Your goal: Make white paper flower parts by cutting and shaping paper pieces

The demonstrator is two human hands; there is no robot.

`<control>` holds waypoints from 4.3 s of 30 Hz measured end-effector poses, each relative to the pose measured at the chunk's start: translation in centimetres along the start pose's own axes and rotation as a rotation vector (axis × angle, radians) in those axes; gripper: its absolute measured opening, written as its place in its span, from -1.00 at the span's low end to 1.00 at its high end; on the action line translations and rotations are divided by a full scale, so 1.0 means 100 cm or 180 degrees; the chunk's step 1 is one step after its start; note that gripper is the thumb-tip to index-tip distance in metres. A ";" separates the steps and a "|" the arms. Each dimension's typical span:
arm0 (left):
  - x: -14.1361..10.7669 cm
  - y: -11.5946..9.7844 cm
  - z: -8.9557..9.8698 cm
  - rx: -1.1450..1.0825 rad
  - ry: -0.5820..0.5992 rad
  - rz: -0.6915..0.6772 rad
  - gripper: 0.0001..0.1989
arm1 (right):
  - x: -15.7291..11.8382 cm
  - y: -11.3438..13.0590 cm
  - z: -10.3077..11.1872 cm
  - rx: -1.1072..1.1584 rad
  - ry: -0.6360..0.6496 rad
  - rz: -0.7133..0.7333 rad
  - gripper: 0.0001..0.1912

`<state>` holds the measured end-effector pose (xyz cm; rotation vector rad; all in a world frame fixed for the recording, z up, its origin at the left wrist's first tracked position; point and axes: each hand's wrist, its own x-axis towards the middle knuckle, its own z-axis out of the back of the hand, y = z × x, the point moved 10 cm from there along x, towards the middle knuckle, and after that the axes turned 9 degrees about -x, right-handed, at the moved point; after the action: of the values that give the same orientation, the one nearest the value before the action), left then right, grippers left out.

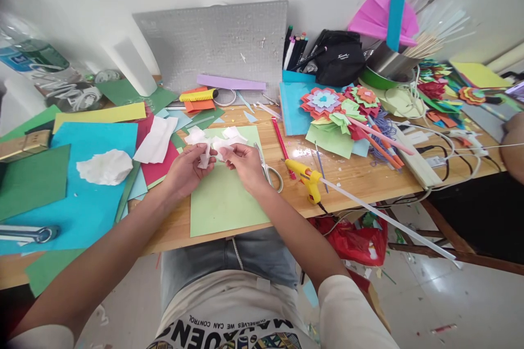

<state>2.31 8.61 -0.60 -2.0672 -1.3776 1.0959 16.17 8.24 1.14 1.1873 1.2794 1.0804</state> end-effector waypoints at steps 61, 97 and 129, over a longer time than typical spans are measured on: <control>0.042 -0.127 0.015 0.3537 -0.0693 -0.1841 -0.75 | -0.007 0.024 0.000 -0.1364 -0.0221 0.0824 -0.67; -0.009 -0.017 -0.020 0.0637 0.0348 -0.0610 -0.64 | -0.001 0.002 -0.006 -0.0188 0.0153 0.0139 -0.70; -0.008 -0.024 -0.020 0.0661 0.0355 -0.1113 -0.80 | -0.003 0.005 -0.003 0.0279 0.0096 -0.0052 -0.71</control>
<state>2.36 8.99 2.55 -1.6385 -1.4346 0.9170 15.87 7.98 1.68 1.2279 1.3695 1.0428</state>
